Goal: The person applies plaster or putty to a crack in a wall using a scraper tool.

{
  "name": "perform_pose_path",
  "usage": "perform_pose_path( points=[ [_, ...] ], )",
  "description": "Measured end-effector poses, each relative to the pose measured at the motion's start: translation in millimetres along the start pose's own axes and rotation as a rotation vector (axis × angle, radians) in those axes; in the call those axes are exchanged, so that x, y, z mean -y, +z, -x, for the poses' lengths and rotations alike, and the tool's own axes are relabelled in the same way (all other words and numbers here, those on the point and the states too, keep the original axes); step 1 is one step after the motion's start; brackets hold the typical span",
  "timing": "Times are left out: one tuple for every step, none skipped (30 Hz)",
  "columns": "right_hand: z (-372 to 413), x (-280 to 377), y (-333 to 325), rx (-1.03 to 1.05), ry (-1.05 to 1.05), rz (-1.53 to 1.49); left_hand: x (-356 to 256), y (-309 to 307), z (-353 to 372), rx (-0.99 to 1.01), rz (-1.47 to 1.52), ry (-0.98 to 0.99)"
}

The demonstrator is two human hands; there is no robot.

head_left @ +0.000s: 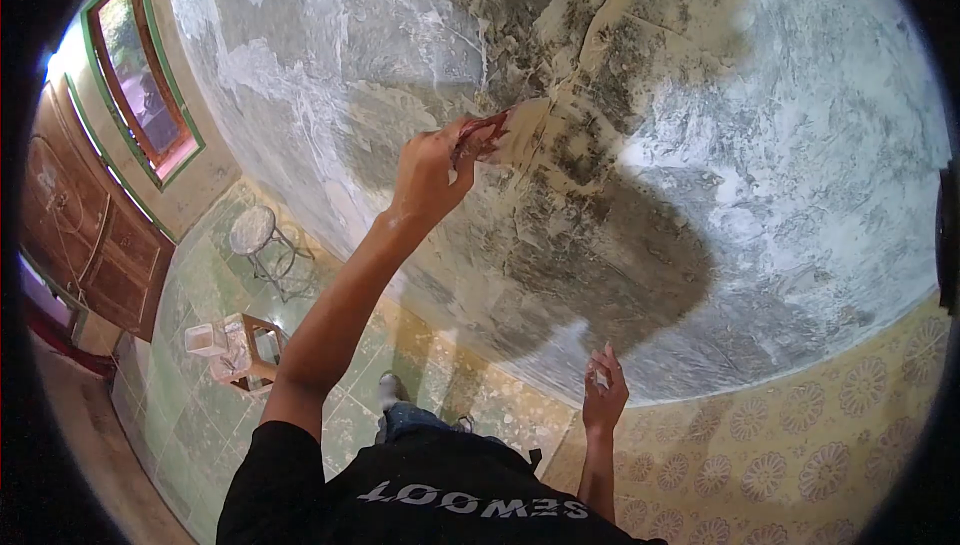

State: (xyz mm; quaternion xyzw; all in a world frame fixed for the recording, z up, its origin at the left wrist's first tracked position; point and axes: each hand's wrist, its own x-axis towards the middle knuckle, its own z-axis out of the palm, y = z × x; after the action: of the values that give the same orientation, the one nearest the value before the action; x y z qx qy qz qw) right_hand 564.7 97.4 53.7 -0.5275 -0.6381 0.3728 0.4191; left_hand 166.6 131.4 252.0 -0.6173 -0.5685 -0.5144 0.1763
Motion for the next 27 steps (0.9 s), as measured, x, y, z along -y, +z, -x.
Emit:
perform_pose_path(
  points=[
    [0.9,0.0,-0.5,-0.001,0.005,-0.006,-0.3,-1.8,-4.2,0.001,-0.007,0.049],
    [2.2,-0.2,-2.2,-0.009,0.001,-0.006,2.2,-3.7,-8.3,-0.003,-0.001,0.055],
    [3.6,-0.6,-2.9,-0.012,-0.009,-0.010,1.7,-8.8,-15.2,-0.046,-0.007,0.114],
    [5.3,-0.8,-3.5,-0.017,-0.017,-0.016,-1.8,-10.7,-21.4,-0.087,-0.012,0.174],
    [8.1,0.0,-5.4,-0.033,-0.016,-0.021,-7.0,-13.5,-25.2,-0.093,0.038,0.115],
    [11.6,2.5,-7.9,-0.036,-0.006,-0.009,-13.6,-13.7,-29.1,-0.087,0.049,0.130],
    [14.6,3.0,-9.9,-0.040,0.005,0.002,-17.7,-13.5,-32.2,-0.076,0.149,0.001],
    [17.7,0.3,-11.8,-0.058,0.008,-0.004,-19.5,-13.0,-34.4,-0.062,0.246,-0.130],
    [21.5,-3.8,-13.8,-0.068,0.028,-0.006,-18.0,-13.2,-36.0,-0.044,0.195,-0.118],
    [24.9,-7.9,-15.2,-0.074,0.045,-0.008,-20.1,-11.4,-36.8,-0.040,0.199,-0.107],
    [27.6,-13.5,-15.5,-0.082,0.043,-0.013,-23.5,-11.0,-36.0,-0.040,0.188,-0.112],
    [28.4,-18.3,-15.0,-0.099,-0.003,-0.020,-26.1,-11.4,-35.7,-0.042,0.176,-0.118],
    [28.1,-21.6,-14.4,-0.113,-0.050,-0.027,-27.1,-11.6,-34.9,-0.045,0.176,-0.110],
    [27.6,-24.0,-14.7,-0.115,-0.056,-0.030,-26.7,-11.0,-32.8,-0.047,0.140,-0.059],
    [27.1,-22.1,-14.7,-0.102,-0.027,-0.042,-25.5,-10.7,-31.1,-0.049,0.103,-0.009],
    [26.2,-19.2,-14.3,-0.088,0.000,-0.054,-23.7,-9.7,-29.8,-0.053,0.099,-0.005],
    [24.7,-15.0,-14.1,-0.086,-0.008,-0.056,-21.8,-7.8,-28.6,-0.052,0.115,-0.011],
    [22.3,-5.3,-14.1,-0.062,0.033,-0.046,-21.5,-7.7,-28.7,-0.051,0.131,-0.017],
    [19.0,0.3,-14.7,-0.040,0.072,-0.035,-22.0,-9.5,-29.9,-0.061,0.131,-0.012],
    [16.1,0.3,-15.9,-0.044,0.062,-0.036,-22.2,-11.2,-31.7,-0.088,0.175,-0.038],
    [13.9,-1.3,-16.4,-0.042,0.033,-0.038,-24.3,-13.0,-35.7,-0.115,0.219,-0.059],
    [11.9,-3.4,-15.8,-0.042,0.004,-0.043,-28.2,-15.9,-40.1,-0.123,0.219,-0.044],
    [11.2,-8.1,-16.3,-0.050,-0.009,-0.051,-34.0,-20.4,-43.4,-0.096,0.137,-0.050],
    [11.2,-15.3,-17.7,-0.053,-0.012,-0.033,-39.2,-23.4,-45.8,-0.072,0.054,-0.056],
    [10.2,-21.4,-17.8,-0.056,-0.016,-0.017,-38.2,-20.0,-45.7,-0.082,0.052,-0.039],
    [10.6,-26.1,-17.0,-0.064,-0.030,-0.030,-33.7,-13.0,-43.5,-0.081,0.160,0.011],
    [13.4,-29.6,-16.5,-0.074,-0.030,-0.055,-32.5,-10.5,-41.0,-0.077,0.266,0.060]
  ],
)
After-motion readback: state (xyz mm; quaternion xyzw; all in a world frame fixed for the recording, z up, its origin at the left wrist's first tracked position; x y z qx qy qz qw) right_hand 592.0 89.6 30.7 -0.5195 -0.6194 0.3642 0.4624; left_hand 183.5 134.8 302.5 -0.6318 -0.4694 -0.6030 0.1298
